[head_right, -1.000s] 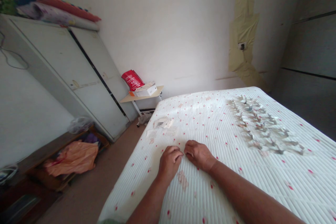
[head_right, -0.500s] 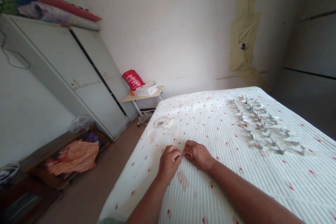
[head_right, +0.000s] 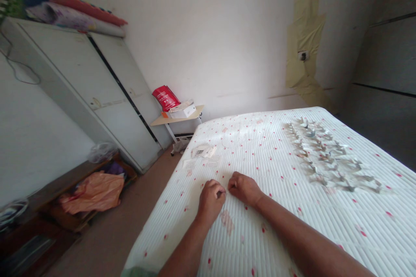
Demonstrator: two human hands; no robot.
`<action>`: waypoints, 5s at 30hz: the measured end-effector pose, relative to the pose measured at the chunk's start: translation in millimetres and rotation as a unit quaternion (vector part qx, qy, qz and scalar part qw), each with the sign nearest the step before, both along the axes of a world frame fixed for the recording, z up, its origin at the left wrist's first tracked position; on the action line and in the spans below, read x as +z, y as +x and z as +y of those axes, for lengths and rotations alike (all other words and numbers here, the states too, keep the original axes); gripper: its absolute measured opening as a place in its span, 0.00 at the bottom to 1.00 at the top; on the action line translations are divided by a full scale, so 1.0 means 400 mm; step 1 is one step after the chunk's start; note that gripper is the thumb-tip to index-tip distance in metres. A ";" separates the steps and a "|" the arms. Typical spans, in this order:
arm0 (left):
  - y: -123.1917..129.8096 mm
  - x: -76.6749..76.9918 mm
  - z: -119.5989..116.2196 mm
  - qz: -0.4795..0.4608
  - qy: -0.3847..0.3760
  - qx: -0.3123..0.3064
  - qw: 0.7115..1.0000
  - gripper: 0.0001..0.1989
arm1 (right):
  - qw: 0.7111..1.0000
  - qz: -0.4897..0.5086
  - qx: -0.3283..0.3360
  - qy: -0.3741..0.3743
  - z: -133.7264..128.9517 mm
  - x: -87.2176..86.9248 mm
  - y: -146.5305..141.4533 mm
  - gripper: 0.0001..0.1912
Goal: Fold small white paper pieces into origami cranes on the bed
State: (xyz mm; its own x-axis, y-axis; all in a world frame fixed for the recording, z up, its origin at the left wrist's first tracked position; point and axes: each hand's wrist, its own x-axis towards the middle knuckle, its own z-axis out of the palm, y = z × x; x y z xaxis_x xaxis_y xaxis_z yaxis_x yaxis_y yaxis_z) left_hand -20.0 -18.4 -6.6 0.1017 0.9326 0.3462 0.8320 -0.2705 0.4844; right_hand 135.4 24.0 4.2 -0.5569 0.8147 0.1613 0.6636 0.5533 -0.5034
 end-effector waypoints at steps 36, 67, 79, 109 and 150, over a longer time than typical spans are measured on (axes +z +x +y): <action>0.022 0.024 0.032 0.019 -0.106 0.104 0.989 0.05 | 0.984 -0.038 -0.119 -0.130 0.047 0.015 -0.030 0.09; 0.026 0.006 -0.012 0.011 0.004 0.046 0.999 0.05 | 0.997 0.008 -0.016 -0.075 0.028 0.016 0.003 0.20; 0.032 0.029 -0.027 0.055 0.004 0.060 0.997 0.03 | 0.994 0.019 -0.030 -0.101 0.029 0.012 0.014 0.14; 0.047 0.039 -0.046 0.075 -0.031 0.053 0.995 0.12 | 0.977 0.154 -0.010 -0.149 0.046 -0.012 -0.001 0.15; -0.011 0.002 -0.037 0.032 0.018 -0.007 0.999 0.11 | 0.991 0.002 0.114 0.065 0.004 -0.010 -0.001 0.08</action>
